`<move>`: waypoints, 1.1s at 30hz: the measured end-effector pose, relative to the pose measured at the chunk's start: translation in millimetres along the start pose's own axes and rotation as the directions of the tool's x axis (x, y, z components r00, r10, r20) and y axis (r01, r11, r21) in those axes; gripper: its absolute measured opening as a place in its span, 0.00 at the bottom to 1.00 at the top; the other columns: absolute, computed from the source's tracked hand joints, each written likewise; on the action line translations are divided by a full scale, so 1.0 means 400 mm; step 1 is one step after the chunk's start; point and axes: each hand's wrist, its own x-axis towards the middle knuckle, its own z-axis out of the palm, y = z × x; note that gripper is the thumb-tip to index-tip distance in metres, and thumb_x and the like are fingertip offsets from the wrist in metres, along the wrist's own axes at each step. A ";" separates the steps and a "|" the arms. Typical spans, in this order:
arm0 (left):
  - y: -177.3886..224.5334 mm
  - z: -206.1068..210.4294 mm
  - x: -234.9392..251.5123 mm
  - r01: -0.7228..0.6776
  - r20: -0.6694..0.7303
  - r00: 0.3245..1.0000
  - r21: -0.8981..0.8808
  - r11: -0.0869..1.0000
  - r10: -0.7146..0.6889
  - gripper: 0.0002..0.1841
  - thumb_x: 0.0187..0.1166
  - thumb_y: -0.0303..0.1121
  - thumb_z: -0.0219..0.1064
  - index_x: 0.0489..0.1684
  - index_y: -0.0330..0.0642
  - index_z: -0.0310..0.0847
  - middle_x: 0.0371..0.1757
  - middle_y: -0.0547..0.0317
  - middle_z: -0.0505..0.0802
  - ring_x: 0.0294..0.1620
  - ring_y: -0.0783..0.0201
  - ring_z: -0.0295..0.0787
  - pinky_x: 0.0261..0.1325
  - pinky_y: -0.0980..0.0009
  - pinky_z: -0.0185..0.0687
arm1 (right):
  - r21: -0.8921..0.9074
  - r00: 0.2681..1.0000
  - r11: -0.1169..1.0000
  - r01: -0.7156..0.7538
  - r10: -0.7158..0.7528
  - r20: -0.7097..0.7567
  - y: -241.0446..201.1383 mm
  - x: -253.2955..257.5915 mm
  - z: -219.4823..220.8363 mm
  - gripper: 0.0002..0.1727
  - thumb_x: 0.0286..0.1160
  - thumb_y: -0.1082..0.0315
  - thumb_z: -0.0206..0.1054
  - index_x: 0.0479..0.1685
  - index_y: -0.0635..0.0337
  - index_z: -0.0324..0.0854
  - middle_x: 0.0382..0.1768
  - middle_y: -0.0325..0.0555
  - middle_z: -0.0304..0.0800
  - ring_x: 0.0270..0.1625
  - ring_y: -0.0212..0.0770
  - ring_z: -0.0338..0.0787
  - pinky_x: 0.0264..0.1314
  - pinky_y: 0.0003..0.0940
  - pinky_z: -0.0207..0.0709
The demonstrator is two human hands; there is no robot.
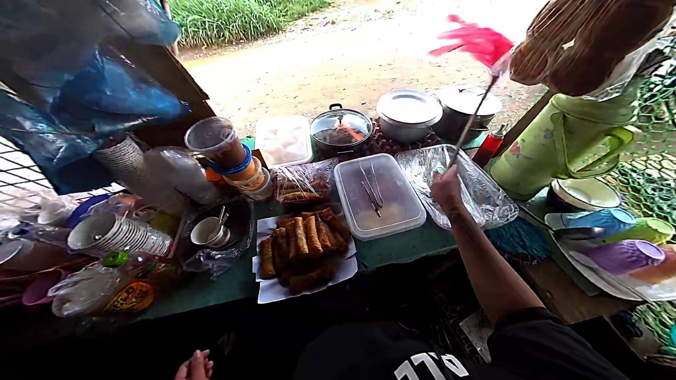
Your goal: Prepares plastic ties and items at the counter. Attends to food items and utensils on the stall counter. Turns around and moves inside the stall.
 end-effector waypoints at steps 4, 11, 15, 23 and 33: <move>0.051 0.042 -0.003 -0.091 0.002 0.996 -0.014 0.996 0.091 0.15 0.91 0.36 0.54 0.47 0.30 0.79 0.34 0.68 0.84 0.29 0.84 0.80 0.38 0.84 0.79 | 0.000 0.718 0.910 0.416 -0.328 0.615 0.001 0.016 -0.019 0.22 0.90 0.68 0.55 0.80 0.61 0.72 0.35 0.46 0.85 0.25 0.32 0.75 0.31 0.32 0.72; 0.102 0.124 0.000 -0.179 0.042 0.983 -0.010 0.984 0.179 0.14 0.88 0.32 0.58 0.57 0.28 0.77 0.40 0.58 0.83 0.34 0.79 0.80 0.40 0.81 0.79 | -0.024 0.990 1.000 -0.004 0.007 0.140 -0.033 -0.003 0.041 0.30 0.94 0.62 0.46 0.89 0.65 0.47 0.54 0.76 0.83 0.47 0.68 0.88 0.51 0.65 0.80; 0.170 0.171 -0.005 -0.183 0.140 0.974 0.041 0.982 0.176 0.11 0.87 0.31 0.55 0.44 0.30 0.79 0.31 0.63 0.82 0.29 0.79 0.80 0.38 0.81 0.79 | 0.058 0.642 0.851 0.522 -0.437 0.629 -0.026 -0.076 0.036 0.25 0.89 0.68 0.55 0.85 0.54 0.69 0.37 0.47 0.87 0.30 0.34 0.79 0.38 0.35 0.75; 0.293 0.286 -0.116 -0.384 0.493 0.769 -0.155 0.910 0.408 0.10 0.84 0.27 0.51 0.32 0.42 0.76 0.26 0.78 0.84 0.31 0.85 0.84 0.44 0.82 0.85 | -0.289 0.988 0.949 0.127 -0.096 0.118 0.062 -0.106 0.124 0.33 0.86 0.70 0.53 0.92 0.55 0.58 0.71 0.71 0.78 0.64 0.70 0.87 0.63 0.67 0.80; 0.438 0.467 -0.226 -0.772 0.720 0.301 -0.200 0.603 0.625 0.13 0.80 0.31 0.66 0.45 0.25 0.84 0.44 0.48 0.89 0.42 0.79 0.84 0.49 0.85 0.80 | 0.221 0.770 0.832 0.509 -0.555 0.315 0.004 -0.286 0.088 0.16 0.75 0.67 0.73 0.53 0.72 0.84 0.47 0.62 0.89 0.52 0.53 0.90 0.60 0.49 0.82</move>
